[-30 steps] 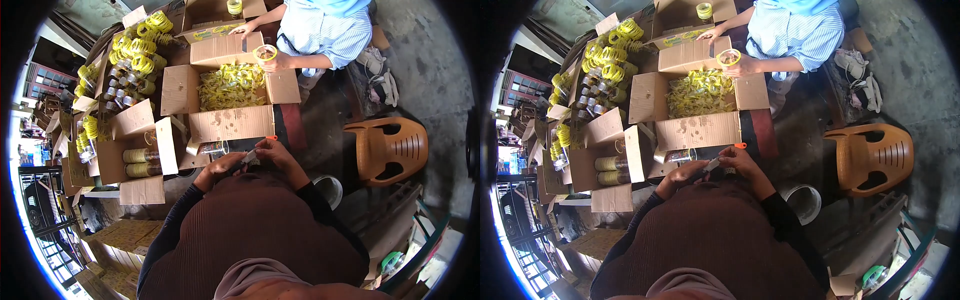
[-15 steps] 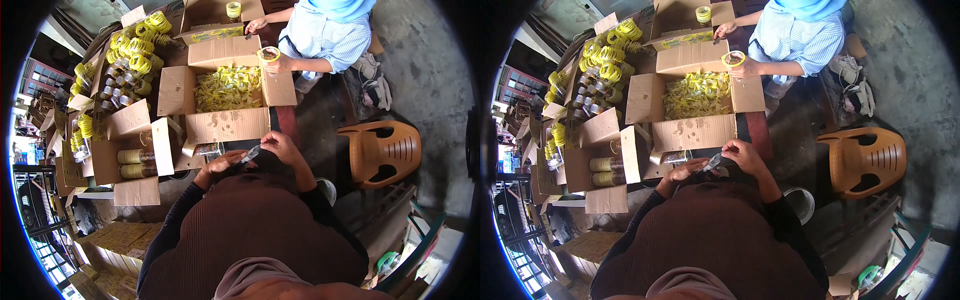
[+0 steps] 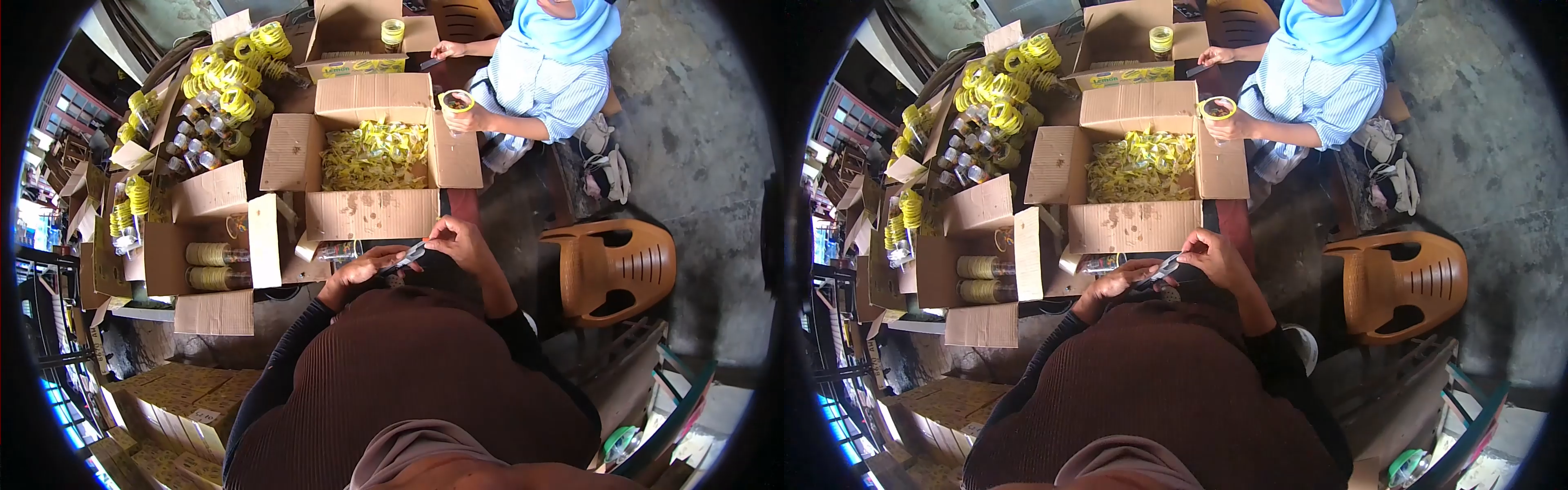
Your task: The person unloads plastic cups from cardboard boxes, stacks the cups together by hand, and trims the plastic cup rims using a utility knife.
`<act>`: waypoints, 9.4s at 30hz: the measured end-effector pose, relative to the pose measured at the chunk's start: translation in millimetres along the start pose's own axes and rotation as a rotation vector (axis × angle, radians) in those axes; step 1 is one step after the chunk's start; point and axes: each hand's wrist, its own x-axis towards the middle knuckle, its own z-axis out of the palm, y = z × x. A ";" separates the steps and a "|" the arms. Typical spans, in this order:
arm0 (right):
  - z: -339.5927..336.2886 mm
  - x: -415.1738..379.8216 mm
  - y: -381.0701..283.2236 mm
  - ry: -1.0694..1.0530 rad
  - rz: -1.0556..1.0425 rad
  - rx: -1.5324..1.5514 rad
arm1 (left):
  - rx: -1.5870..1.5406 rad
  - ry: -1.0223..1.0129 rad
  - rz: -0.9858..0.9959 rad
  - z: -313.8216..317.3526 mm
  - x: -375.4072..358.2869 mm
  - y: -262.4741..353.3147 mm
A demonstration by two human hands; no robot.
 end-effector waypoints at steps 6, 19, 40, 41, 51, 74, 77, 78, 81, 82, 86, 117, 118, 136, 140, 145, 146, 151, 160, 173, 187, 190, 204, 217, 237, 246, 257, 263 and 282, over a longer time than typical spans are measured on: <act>-3.0 6.3 -2.0 0.032 -0.003 0.085 | 0.007 0.012 0.027 0.1 -4.3 2.2; -3.5 9.8 -25.1 0.025 -0.093 0.013 | -0.053 0.060 0.032 0.5 -8.0 4.4; 3.5 12.2 -21.1 0.160 -0.073 0.117 | 0.109 0.236 0.080 6.5 -12.6 0.0; 1.4 12.3 -20.0 0.181 -0.101 0.116 | 0.109 0.238 0.080 5.4 -13.6 -2.0; -61.9 -2.1 0.7 0.369 0.041 0.142 | 0.118 0.359 0.049 -6.5 -28.2 -22.6; 26.3 17.8 249.9 0.325 0.343 -0.313 | 0.182 0.641 -0.025 -10.6 -82.6 -46.7; 31.7 8.0 221.4 0.334 0.227 -0.608 | 0.181 0.642 -0.008 -8.1 -84.2 -49.1; 32.5 5.8 210.9 0.356 0.173 -0.747 | 0.173 0.636 -0.010 -7.5 -83.8 -49.3; 31.7 6.0 208.7 0.298 0.098 -0.826 | 0.172 0.640 -0.032 -4.3 -81.7 -47.4; 31.2 6.3 208.6 0.297 0.096 -0.827 | 0.172 0.642 -0.030 -3.7 -81.1 -46.1; 26.5 2.9 202.9 0.196 0.011 -0.860 | 0.152 0.611 -0.061 -0.2 -75.6 -39.9; 8.7 3.9 41.0 -0.145 -0.269 -0.325 | 0.368 0.284 -0.173 -8.7 -14.4 5.6; 7.0 5.0 40.8 -0.151 -0.270 -0.322 | 0.366 0.290 -0.175 -8.8 -14.1 5.4; 9.5 -0.6 53.2 -0.177 -0.189 -0.170 | 0.118 0.187 -0.124 -10.3 -6.8 -26.1; 12.4 -3.0 55.3 -0.124 -0.112 -0.076 | -0.016 0.193 -0.128 -8.4 -8.5 -25.8; 14.7 -6.1 58.2 -0.126 -0.037 -0.064 | 0.148 0.254 -0.103 -4.0 -8.0 -23.3; 15.6 -6.3 57.7 -0.115 -0.052 -0.055 | 0.148 0.253 -0.105 -2.7 -8.5 -21.7; 11.6 -1.9 61.2 -0.045 -0.037 0.016 | 0.204 0.385 -0.149 1.9 -2.8 -16.1; 7.3 -1.9 40.9 -0.080 -0.053 -0.125 | 0.245 0.343 -0.116 0.5 -9.6 -22.5; -9.9 10.7 28.2 -0.073 -0.137 -0.051 | 0.353 0.439 -0.039 10.8 -20.0 -2.0; 3.8 9.6 -0.1 -0.030 -0.424 0.031 | -0.089 0.334 -0.101 16.9 -41.4 13.4; 11.8 9.4 -2.0 -0.095 -0.444 0.017 | -0.065 0.310 -0.109 18.7 -42.3 14.0; 33.1 10.9 -6.9 -0.277 -0.474 -0.005 | 0.008 0.308 -0.087 17.5 -55.8 5.9; 44.9 7.1 3.8 -0.512 -0.013 0.129 | 0.142 0.399 -0.066 24.8 -53.8 16.7; 15.8 26.2 221.0 0.238 0.090 -0.557 | 0.188 1.205 -0.041 -61.4 -181.5 -192.4; 50.7 38.0 201.3 0.383 -0.118 -0.778 | -0.226 1.517 0.150 -125.4 -169.7 -209.2; 65.1 -16.9 179.5 0.442 0.215 -0.688 | 1.200 1.379 -0.096 -105.1 -143.6 -194.3; 92.7 -52.6 187.3 0.445 0.311 -0.539 | 1.291 0.825 0.201 -57.2 -100.6 -107.0; 140.0 -144.0 124.7 0.753 0.622 0.291 | 1.399 0.486 -0.087 -106.5 -65.0 -130.2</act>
